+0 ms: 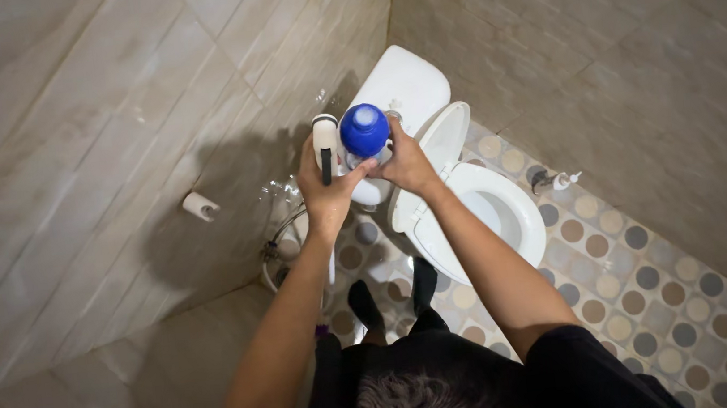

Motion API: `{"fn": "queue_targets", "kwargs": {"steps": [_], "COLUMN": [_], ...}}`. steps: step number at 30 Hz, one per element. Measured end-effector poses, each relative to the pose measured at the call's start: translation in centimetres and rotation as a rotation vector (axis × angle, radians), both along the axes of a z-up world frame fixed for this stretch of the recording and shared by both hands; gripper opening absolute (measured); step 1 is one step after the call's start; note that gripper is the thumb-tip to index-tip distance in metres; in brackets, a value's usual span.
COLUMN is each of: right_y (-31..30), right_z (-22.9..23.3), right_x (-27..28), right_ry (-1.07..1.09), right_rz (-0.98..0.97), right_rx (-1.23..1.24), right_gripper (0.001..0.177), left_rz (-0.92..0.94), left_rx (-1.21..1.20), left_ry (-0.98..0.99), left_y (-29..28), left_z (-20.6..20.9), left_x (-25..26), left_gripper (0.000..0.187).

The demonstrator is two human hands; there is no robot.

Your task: The person pours a blue liquid cleaner into the toilet bowl and uses a long-handled brush to scrub the interior surfaces of the bowl.

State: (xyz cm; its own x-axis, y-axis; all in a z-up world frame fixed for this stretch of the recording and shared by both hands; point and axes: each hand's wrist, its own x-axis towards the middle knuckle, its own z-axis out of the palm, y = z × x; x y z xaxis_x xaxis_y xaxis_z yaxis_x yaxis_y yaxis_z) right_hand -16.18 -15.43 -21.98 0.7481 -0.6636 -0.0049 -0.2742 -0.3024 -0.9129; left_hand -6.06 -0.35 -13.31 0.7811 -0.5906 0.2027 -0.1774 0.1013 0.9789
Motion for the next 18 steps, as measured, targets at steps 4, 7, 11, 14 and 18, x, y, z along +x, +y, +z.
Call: {"fn": "queue_targets", "kwargs": {"steps": [4,7,11,14,18], "right_y": [-8.6,-11.3,-12.9,-13.8,-12.7], "right_z": [-1.1,-0.7,-4.3,-7.6,-3.6], "right_x": [-3.6,-2.0,2.9,4.2,3.1], "right_ry": [0.288,0.626,0.385,0.400,0.098], "right_rz": [-0.052,-0.313,-0.102,-0.027,-0.139], "right_rx": [0.202,-0.025,-0.412,-0.401,-0.037], "right_gripper": [0.051,0.044,0.038,0.033,0.022], "left_rz": [-0.041,0.030,-0.039,0.002,0.046], "left_rx": [-0.031,0.236,-0.015,0.004,0.099], "left_ry": [-0.009,-0.011,-0.066,-0.068,-0.098], "left_y": [-0.7,-0.5,0.1,-0.5,-0.8], "left_z": [0.1,0.3,0.7,0.6,0.6], "left_x": [0.2,0.2,-0.4,-0.9,-0.9], "left_gripper": [0.063,0.069,0.080,0.084,0.084]}}
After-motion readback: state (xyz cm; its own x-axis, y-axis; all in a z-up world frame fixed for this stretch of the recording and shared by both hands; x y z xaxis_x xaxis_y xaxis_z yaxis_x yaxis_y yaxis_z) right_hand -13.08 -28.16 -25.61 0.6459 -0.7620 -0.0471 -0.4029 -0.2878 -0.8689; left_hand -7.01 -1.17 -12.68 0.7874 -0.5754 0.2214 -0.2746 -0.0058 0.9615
